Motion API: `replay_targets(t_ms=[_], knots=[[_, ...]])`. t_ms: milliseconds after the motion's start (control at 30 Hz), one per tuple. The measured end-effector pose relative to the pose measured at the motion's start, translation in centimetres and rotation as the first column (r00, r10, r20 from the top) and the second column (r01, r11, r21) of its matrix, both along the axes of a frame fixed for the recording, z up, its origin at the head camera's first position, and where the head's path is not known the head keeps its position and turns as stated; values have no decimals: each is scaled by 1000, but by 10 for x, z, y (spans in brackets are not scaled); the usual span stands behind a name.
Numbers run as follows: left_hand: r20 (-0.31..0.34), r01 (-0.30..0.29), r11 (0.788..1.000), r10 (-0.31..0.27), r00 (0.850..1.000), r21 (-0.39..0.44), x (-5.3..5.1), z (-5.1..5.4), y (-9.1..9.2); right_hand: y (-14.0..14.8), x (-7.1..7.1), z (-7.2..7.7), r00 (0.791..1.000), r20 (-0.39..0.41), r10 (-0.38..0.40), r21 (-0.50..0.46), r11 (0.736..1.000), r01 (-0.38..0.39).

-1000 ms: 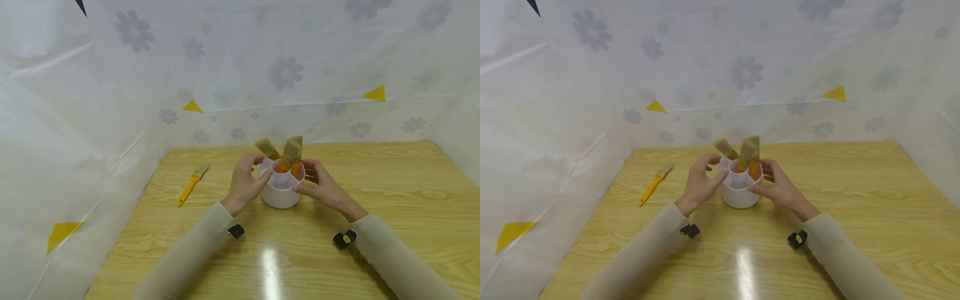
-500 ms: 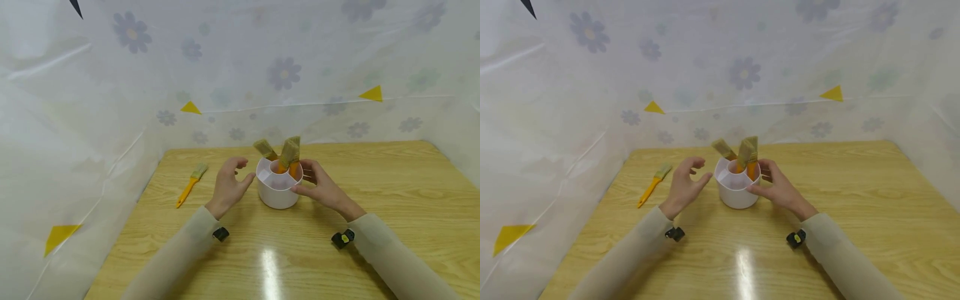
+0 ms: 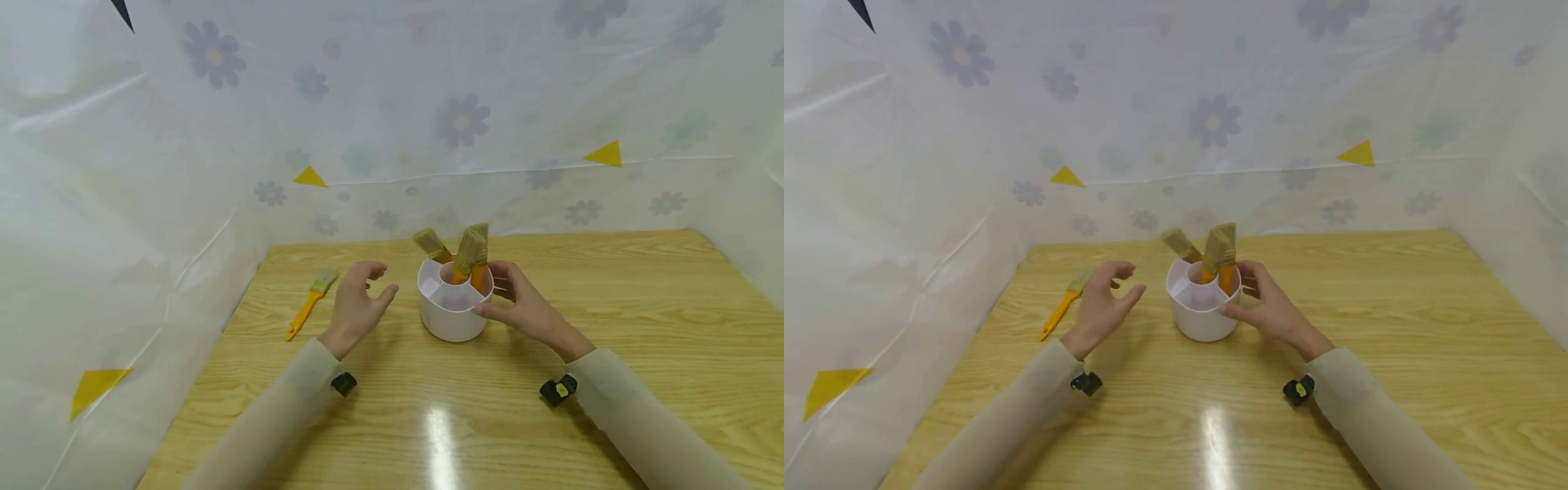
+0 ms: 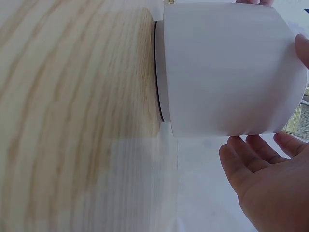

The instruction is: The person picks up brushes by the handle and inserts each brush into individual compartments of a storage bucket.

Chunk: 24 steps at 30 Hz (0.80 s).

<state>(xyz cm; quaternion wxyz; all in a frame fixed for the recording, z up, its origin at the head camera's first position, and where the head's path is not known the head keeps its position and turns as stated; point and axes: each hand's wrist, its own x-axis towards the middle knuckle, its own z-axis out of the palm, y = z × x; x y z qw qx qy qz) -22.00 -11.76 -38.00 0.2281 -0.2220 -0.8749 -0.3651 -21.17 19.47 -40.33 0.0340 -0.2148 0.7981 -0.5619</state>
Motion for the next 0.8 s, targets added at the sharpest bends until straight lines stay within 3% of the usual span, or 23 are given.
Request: replay_targets(t_ms=[400,633,800], knots=[[55,-40,999,41,998,-31,-4,-6,-22,-3,0,2,1000,5,6,2,1000,-6],[132,-63,997,69,989,-47,-8,-8,-35,-2,0,0,1000,4,3,1,1000,-3],[137,-80,995,88,987,-66,-13,-8,-41,0,0,0,1000,0,-2,0,1000,2]])
